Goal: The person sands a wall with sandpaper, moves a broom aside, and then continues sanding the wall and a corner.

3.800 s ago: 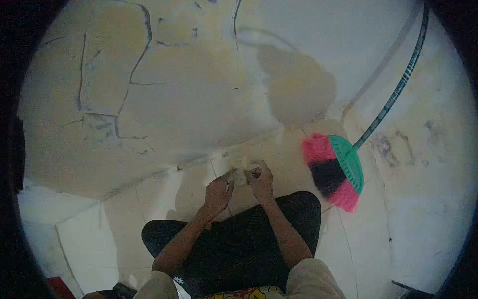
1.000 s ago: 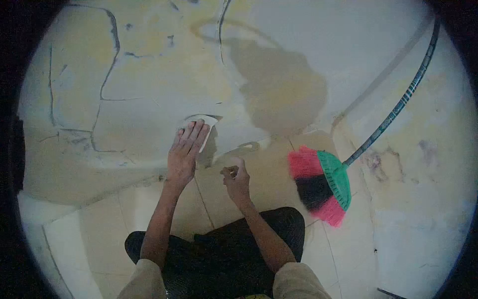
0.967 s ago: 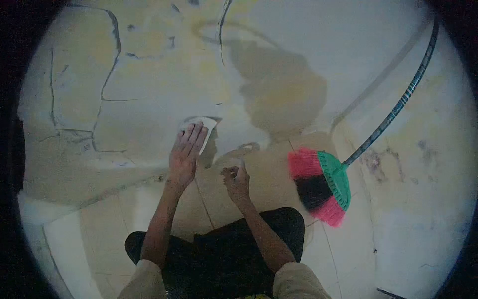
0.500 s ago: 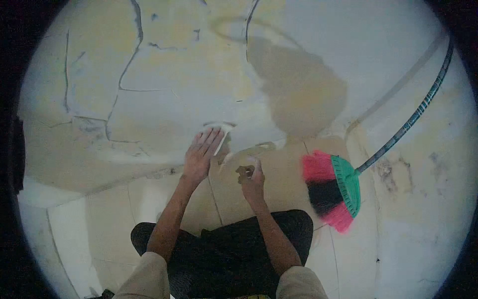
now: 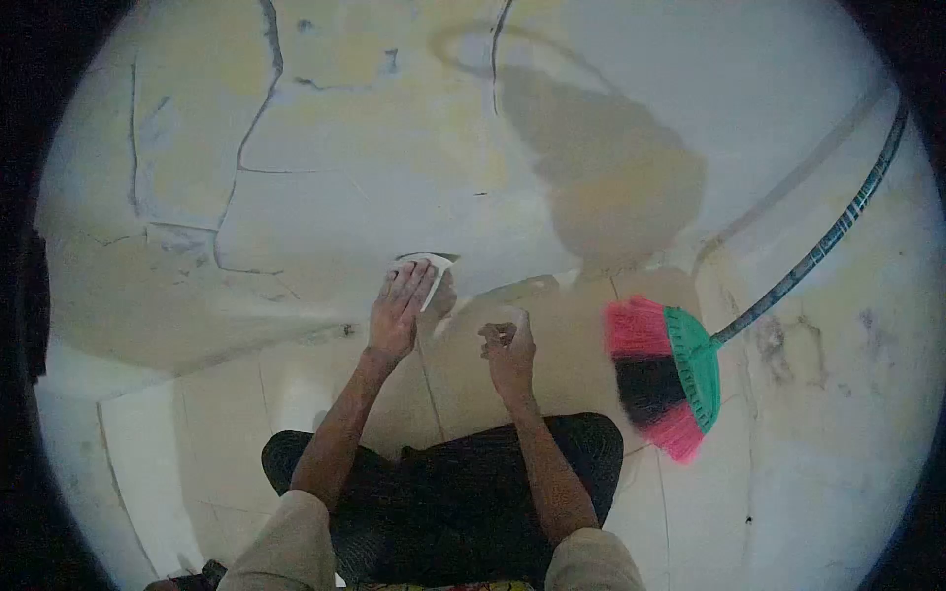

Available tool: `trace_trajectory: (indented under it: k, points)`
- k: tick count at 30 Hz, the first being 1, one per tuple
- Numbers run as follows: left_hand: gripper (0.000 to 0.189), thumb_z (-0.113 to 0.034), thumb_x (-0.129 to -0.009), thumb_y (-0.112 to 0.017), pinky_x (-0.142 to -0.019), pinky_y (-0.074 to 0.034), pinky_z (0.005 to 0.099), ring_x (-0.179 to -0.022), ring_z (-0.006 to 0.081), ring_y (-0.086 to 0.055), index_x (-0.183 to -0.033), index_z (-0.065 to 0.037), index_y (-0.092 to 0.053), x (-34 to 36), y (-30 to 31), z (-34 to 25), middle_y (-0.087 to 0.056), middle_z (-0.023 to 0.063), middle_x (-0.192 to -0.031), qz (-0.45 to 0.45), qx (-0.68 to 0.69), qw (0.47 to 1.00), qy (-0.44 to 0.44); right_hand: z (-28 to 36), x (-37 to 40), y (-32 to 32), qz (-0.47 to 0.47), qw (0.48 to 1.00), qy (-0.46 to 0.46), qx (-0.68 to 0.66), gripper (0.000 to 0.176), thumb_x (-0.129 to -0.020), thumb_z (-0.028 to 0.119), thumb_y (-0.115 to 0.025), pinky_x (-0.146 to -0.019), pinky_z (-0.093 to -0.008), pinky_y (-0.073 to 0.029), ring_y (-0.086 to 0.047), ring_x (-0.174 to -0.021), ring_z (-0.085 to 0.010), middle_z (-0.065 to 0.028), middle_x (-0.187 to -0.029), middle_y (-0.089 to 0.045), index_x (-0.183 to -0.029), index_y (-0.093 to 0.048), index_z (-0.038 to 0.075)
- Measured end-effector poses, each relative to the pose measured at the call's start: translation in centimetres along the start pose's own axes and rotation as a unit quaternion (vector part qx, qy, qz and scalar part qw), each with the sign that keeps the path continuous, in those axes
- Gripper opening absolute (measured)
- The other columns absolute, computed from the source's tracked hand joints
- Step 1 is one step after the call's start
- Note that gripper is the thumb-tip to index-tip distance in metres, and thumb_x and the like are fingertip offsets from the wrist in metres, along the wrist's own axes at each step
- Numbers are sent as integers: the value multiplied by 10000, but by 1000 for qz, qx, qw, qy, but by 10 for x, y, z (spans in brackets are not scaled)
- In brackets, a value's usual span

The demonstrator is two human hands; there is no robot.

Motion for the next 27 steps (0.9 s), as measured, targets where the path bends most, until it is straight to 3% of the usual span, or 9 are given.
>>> trace_trajectory:
  k: [2,4,8,10,14,17,20,23,27]
  points:
    - [631,-102,-902,-483,-1167,-285,436,-1428,216,-303,-1501,-86,-284,-5,-5,0,-288,37,-1567,17,-39,999,-19,-1,-2,-1,3,1000,-3,-8,363,-972,144,-564,-670,-295,-556,-629,-786,-159,-129,-976,-630,-1272,-419,1]
    - [638,-101,-898,-492,-1169,-283,435,-1430,213,-299,-1501,-88,-285,-34,11,-16,-292,36,-1565,42,-14,999,-18,-4,-4,-5,13,999,47,4,379,-954,193,-596,-615,-304,-550,-636,-721,-162,-139,-948,-644,-1238,-442,-6]
    - [652,-121,-890,-513,-1174,-277,431,-1434,207,-288,-1501,-94,-287,-55,33,-32,-296,38,-1561,76,18,997,-11,-10,-4,-6,9,1000,29,2,395,-945,157,-601,-612,-303,-550,-636,-732,-161,-130,-950,-640,-1259,-428,-8]
    - [655,-121,-887,-515,-1176,-275,431,-1435,207,-287,-1501,-93,-288,-21,12,-13,-292,39,-1563,57,8,998,-11,-1,1,-3,6,1000,-9,19,304,-973,135,-550,-647,-286,-551,-630,-742,-155,-117,-940,-642,-1225,-452,-5]
    - [682,-118,-875,-529,-1185,-262,410,-1439,192,-274,-1507,-97,-272,1,-9,4,-273,39,-1572,55,-21,998,-11,3,1,-2,-6,999,-39,14,330,-970,131,-548,-658,-294,-560,-637,-751,-166,-125,-950,-645,-1247,-437,-11]
    - [709,-138,-870,-543,-1192,-252,383,-1442,175,-261,-1516,-116,-250,-29,1,-12,-262,31,-1576,69,-16,997,-22,5,1,-7,11,1000,-13,6,362,-963,133,-561,-673,-306,-569,-638,-753,-174,-132,-958,-646,-1264,-423,-13]
    - [717,-150,-869,-545,-1193,-255,370,-1436,172,-273,-1518,-132,-241,-69,27,-39,-260,23,-1576,110,-55,990,-66,-4,0,-9,6,999,9,34,409,-939,108,-594,-607,-288,-546,-634,-719,-156,-128,-933,-640,-1288,-411,-1]
    - [701,-135,-874,-533,-1195,-247,378,-1428,181,-295,-1516,-142,-253,-55,23,-30,-275,17,-1571,77,26,996,-30,-5,1,-4,6,999,15,29,404,-937,101,-592,-603,-282,-545,-635,-713,-149,-135,-941,-645,-1285,-413,-2]
    - [686,-120,-882,-517,-1202,-230,382,-1426,183,-299,-1516,-149,-255,-9,6,-2,-282,13,-1568,55,-2,998,-14,-9,-2,3,-5,1000,-2,2,411,-942,135,-598,-600,-287,-543,-636,-705,-151,-144,-942,-649,-1283,-415,-1]
Point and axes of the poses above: each hand's wrist, its own x-axis away from the middle knuckle, its own y-axis out of the back of the hand, z = x × y, the point moved 4 cm from there along -x, towards the middle knuckle
